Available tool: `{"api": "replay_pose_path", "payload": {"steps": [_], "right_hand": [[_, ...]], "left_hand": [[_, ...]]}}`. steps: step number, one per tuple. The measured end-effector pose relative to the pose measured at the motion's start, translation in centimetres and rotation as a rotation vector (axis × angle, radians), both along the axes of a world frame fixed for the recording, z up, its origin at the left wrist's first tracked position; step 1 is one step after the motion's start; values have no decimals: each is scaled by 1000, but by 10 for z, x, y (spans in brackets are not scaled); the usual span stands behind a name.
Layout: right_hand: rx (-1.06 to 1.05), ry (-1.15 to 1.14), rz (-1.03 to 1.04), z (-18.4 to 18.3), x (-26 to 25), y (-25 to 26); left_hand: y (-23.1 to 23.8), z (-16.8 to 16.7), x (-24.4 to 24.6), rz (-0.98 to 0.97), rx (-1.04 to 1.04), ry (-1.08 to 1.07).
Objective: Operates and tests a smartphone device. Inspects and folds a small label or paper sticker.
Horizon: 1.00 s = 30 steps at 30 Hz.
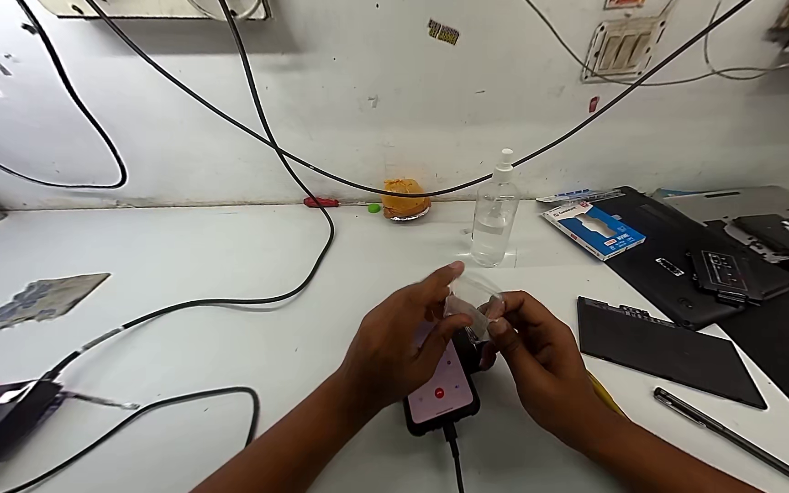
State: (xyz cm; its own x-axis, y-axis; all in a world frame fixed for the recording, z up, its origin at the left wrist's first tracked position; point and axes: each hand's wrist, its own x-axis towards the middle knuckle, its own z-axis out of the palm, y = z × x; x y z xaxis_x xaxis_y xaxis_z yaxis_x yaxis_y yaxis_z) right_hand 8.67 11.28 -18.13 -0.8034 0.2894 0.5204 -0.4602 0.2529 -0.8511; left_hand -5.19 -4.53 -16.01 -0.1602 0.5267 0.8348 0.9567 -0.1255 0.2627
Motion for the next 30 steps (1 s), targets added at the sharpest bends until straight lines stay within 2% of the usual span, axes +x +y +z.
{"api": "replay_pose_path", "payload": {"steps": [4,8,14,21,25,30], "right_hand": [[-95,-15,-13,0,0,-1],[-111,-20,-26,0,2,-4],[-87,-36,-25,-2,1,-3],[-60,-56,-35,-2,0,-1],[40,-14,-19,-6,3,-6],[87,65,-127,-5,2,-5]], "left_hand": [[0,3,0,55,53,61],[-1,2,6,-23,-18,121],[2,0,6,-116,-54,25],[2,-1,7,-185,-67,-191],[1,1,5,-150,-34,-253],[1,1,5,-215,-113,-249]]}}
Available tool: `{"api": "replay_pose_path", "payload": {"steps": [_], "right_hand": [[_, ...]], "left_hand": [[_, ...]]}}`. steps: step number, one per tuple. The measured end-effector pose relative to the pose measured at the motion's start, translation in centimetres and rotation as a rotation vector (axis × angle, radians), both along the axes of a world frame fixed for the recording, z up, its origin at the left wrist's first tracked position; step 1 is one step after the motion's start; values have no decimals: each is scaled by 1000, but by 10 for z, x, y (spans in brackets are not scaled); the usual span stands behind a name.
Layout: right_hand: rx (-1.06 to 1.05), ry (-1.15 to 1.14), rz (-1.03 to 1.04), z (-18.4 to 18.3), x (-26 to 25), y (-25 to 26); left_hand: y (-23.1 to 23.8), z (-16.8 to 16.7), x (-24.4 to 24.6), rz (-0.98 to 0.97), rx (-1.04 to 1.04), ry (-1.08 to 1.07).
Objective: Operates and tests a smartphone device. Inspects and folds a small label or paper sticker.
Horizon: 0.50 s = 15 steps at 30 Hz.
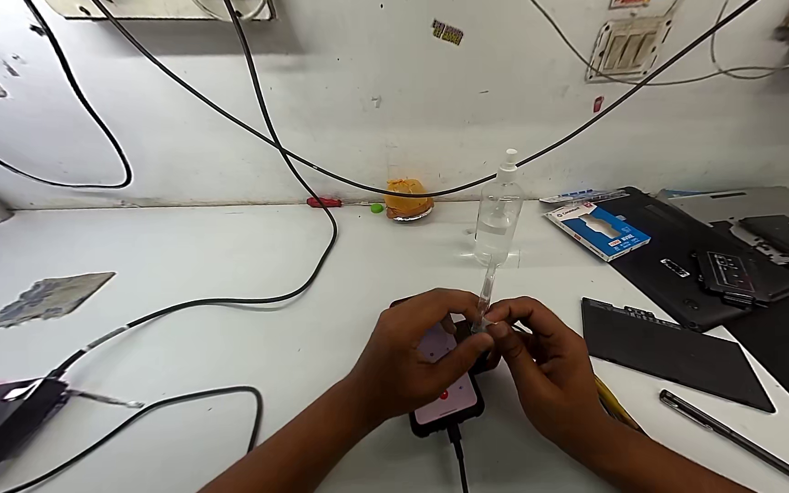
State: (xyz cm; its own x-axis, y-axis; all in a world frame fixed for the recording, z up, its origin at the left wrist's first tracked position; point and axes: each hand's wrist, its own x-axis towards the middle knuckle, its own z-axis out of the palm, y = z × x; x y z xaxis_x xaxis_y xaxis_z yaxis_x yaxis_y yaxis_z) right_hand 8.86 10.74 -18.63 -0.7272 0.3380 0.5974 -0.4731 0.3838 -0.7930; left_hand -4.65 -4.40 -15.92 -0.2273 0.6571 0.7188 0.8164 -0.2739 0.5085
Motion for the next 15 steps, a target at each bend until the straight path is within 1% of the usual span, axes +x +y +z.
{"api": "replay_pose_path", "payload": {"steps": [3,6,11,15], "right_hand": [[37,-4,7,-1,0,0],[14,-51,47,0,-1,1],[-59,-133,139,5,-1,4],[-204,-156,191,13,1,6]], "left_hand": [[2,0,-1,-17,-19,-11],[2,1,-1,-65,-48,-100],[-1,5,-3,-78,-144,-205],[-6,13,-8,-88,-177,-342]]}}
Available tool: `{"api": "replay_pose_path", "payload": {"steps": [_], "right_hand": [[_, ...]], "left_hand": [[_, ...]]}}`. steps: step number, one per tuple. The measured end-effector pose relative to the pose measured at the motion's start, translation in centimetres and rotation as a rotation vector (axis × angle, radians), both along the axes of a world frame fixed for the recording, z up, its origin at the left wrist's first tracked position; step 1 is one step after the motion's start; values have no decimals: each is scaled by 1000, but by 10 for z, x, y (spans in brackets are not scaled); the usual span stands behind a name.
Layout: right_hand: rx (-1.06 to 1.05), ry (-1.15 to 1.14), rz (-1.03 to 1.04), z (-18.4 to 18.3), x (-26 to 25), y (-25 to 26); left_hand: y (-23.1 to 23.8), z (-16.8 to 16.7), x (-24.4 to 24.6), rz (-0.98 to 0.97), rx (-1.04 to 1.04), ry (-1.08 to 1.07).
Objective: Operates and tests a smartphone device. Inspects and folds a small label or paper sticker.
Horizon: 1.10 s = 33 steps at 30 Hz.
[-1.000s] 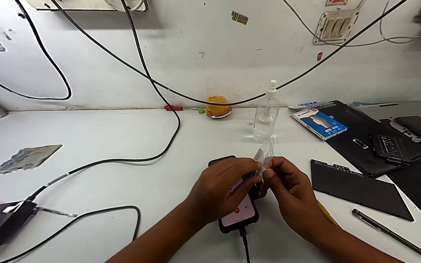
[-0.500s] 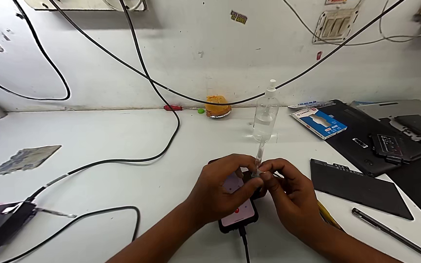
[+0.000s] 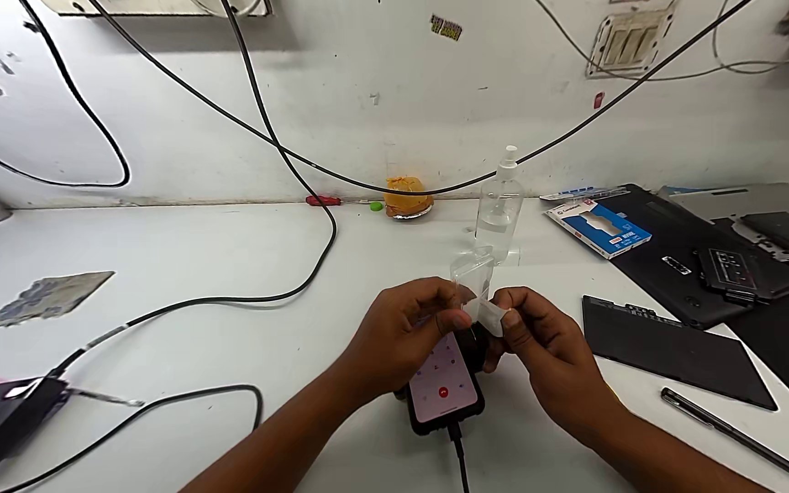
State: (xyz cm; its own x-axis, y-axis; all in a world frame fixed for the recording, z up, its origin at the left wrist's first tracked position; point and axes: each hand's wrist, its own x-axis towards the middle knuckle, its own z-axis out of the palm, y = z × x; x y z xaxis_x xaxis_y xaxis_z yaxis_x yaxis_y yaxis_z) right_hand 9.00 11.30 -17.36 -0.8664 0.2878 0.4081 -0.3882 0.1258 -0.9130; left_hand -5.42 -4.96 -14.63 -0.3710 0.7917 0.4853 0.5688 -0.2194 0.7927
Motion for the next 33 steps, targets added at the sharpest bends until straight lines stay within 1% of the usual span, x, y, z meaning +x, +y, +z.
{"api": "replay_pose_path", "payload": {"steps": [4,9,14,16,19,24,31,33], "right_hand": [[-72,3,6,0,0,-1],[-130,11,2,-2,-3,1],[4,65,-192,-1,-5,2],[57,48,-237,-3,-5,1],[132,44,-241,-6,-7,1],[158,61,-246,-8,-7,1],[126,90,-268,-8,-7,1],[145,94,-281,-7,-6,2]], "left_hand": [[1,1,0,-29,8,-118],[3,-2,2,55,70,-101],[3,-3,4,96,112,-94],[2,-1,5,86,103,-96],[3,-1,7,57,93,-93],[5,-7,8,29,91,-90],[5,-7,8,72,132,-69],[6,-8,7,95,157,-56]]}}
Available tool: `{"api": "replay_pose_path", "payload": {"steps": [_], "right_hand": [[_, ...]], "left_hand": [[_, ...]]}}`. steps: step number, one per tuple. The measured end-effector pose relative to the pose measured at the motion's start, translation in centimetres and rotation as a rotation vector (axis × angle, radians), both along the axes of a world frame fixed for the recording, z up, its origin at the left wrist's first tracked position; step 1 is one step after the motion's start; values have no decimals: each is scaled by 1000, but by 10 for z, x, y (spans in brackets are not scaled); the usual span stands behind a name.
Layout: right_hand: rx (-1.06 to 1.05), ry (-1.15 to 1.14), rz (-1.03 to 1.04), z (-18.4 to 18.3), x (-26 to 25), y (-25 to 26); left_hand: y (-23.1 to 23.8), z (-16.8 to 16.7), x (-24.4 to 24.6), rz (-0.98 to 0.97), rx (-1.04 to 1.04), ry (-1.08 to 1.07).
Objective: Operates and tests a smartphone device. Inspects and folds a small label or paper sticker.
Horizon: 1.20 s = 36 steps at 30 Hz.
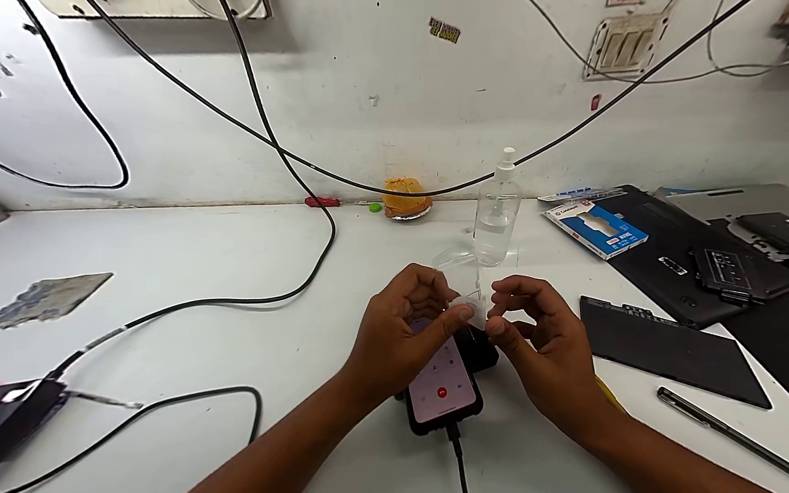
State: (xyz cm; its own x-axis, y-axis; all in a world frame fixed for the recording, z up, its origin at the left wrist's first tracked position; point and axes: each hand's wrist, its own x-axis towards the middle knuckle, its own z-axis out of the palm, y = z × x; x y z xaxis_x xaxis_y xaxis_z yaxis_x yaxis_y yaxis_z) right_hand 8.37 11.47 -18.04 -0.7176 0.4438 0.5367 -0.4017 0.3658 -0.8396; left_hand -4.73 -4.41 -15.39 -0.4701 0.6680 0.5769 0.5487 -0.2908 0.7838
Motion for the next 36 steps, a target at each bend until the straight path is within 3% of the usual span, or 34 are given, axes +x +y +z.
{"api": "replay_pose_path", "payload": {"steps": [21,36], "right_hand": [[94,70,-63,-2,0,-1],[22,63,-102,3,1,1]], "left_hand": [[0,-4,-1,68,1,148],[-1,-1,-6,87,-45,181]]}}
